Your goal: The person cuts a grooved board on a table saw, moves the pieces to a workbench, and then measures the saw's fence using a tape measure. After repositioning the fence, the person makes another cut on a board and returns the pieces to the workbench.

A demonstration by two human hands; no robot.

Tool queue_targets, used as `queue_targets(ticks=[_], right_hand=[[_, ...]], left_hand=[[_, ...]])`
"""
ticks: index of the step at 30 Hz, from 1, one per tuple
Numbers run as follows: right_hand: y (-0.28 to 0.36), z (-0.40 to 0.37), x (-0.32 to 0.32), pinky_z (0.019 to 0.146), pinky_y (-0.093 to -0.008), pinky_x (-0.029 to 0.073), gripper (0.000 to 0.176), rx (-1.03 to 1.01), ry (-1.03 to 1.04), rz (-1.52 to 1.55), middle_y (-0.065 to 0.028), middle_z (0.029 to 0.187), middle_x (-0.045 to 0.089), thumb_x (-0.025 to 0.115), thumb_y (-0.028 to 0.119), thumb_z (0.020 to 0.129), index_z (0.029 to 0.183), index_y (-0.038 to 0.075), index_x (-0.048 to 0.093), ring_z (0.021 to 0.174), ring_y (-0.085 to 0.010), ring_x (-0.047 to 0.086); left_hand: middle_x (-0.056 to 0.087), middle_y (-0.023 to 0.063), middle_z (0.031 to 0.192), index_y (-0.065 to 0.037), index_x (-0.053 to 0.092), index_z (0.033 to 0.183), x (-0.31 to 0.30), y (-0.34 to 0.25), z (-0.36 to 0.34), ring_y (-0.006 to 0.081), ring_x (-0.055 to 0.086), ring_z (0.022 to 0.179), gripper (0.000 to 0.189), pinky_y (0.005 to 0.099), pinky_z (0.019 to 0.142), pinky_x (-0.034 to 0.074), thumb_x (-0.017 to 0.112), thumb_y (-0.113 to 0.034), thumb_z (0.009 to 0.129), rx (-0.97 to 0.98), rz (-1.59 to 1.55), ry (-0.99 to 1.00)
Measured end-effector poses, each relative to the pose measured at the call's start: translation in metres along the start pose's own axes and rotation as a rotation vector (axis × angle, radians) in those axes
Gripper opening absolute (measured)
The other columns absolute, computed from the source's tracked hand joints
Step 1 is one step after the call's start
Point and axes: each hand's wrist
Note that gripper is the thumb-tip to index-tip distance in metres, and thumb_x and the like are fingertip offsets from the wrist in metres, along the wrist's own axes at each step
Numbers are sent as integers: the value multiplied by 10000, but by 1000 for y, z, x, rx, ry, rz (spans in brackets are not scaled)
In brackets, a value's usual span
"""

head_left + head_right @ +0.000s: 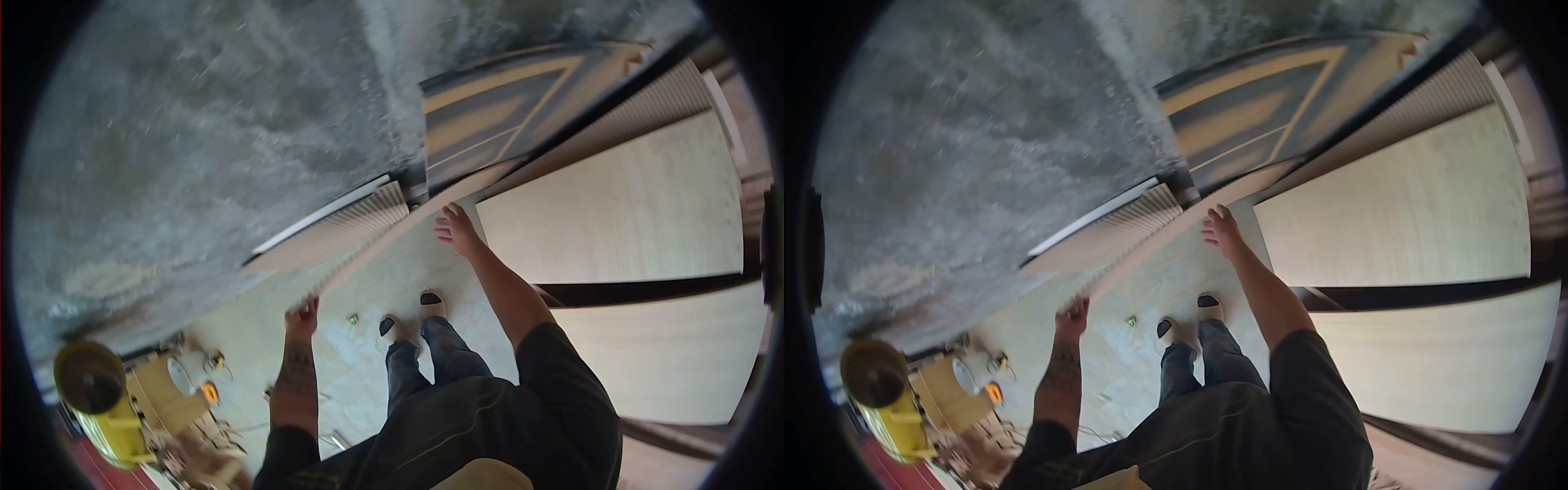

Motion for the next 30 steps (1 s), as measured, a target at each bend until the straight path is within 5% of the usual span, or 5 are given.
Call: queue_targets(ticks=[2,5,10,26,30], right_hand=[[-22,-29,-19,897,-488,551,671,21,94,-206,-187,1345,612,572,403,1020,1582,198,268,1095,-336,671],[-90,-52,-77,629,-343,559,624,-15,95,-426,-120,1051,687,609,357,1008,1534,134,359,795,-208,676],[-303,-52,-253,452,-369,480,503,-118,-122,-1098,-115,698,616,628,343,917,1291,11,569,515,-205,590],[-264,-90,-56,455,-333,441,205,-499,148,-1247,-34,671,566,568,236,968,860,62,575,530,-159,537],[-287,-208,74,705,-391,559,379,-126,424,-1232,-159,1089,676,559,306,1010,1316,82,541,874,-268,685]], left_hand=[[611,253,1279,68,442,1364,45,26,-13,440,605,1180,517,536,1033,542,490,-339,1048,844,1390,249],[599,276,1295,32,297,1471,115,24,-51,419,613,1191,597,539,1072,504,500,-349,1058,21,-131,-183],[553,302,1354,-6,147,1550,78,55,-126,407,592,1234,696,529,1057,496,505,-341,1056,193,410,-23],[675,119,972,9,414,1443,-497,218,-564,214,664,785,577,355,628,545,625,-251,974,254,443,-789],[652,75,895,5,563,1210,-586,299,-661,177,623,721,331,320,607,527,593,-229,977,369,71,-1039]])
Point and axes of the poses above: each hand's wrist, its own z-axis towards the middle knuckle, its own x-axis out of the palm, y = z × x
